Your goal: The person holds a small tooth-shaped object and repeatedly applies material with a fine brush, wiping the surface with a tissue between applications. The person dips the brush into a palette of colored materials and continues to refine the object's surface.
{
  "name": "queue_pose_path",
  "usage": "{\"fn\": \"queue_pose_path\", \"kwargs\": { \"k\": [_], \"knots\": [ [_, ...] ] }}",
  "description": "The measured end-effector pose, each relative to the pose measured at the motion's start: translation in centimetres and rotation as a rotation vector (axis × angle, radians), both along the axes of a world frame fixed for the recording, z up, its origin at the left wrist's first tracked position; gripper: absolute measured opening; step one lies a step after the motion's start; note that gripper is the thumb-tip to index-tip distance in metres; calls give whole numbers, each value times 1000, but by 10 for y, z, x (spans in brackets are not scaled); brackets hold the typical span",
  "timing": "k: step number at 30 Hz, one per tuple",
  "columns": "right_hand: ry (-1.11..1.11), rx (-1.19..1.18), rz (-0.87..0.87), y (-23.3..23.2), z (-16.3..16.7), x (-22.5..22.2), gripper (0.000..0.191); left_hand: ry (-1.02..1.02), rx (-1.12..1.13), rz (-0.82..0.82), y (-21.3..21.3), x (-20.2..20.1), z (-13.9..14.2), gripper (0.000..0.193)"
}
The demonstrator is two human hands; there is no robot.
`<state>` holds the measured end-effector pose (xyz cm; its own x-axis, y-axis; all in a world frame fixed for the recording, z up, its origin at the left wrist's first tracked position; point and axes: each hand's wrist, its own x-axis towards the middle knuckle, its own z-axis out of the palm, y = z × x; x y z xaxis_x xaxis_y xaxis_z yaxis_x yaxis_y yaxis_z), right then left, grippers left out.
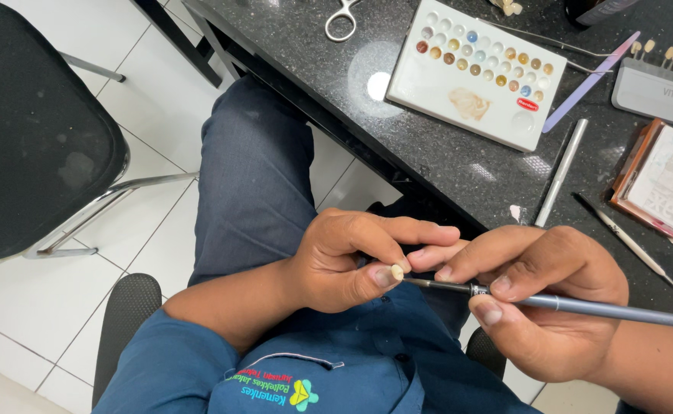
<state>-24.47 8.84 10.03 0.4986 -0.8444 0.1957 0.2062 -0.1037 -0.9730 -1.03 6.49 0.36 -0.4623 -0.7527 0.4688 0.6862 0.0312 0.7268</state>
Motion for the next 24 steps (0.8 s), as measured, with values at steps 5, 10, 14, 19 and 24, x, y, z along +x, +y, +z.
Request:
{"fn": "queue_pose_path", "kwargs": {
  "k": [5, 10, 14, 19, 24],
  "knots": [
    [8, 3, -13, 0, 1, 2, 21, -36, -20, 25, 0, 1, 1, 12],
    [-8, 7, -11, 0, 1, 2, 20, -39, -25, 27, -1, 1, 2, 13],
    [35, -2, -27, 3, 0, 0, 22, -47, -10, 27, 1, 1, 2, 13],
    [-95, 129, 24, 3, -2, -5, 21, 94, 265, -152, 5, -1, -3, 10],
    [-95, 100, 87, 8, -4, -10, 27, 336, 537, -386, 4, -3, -10, 8]
  ]
}}
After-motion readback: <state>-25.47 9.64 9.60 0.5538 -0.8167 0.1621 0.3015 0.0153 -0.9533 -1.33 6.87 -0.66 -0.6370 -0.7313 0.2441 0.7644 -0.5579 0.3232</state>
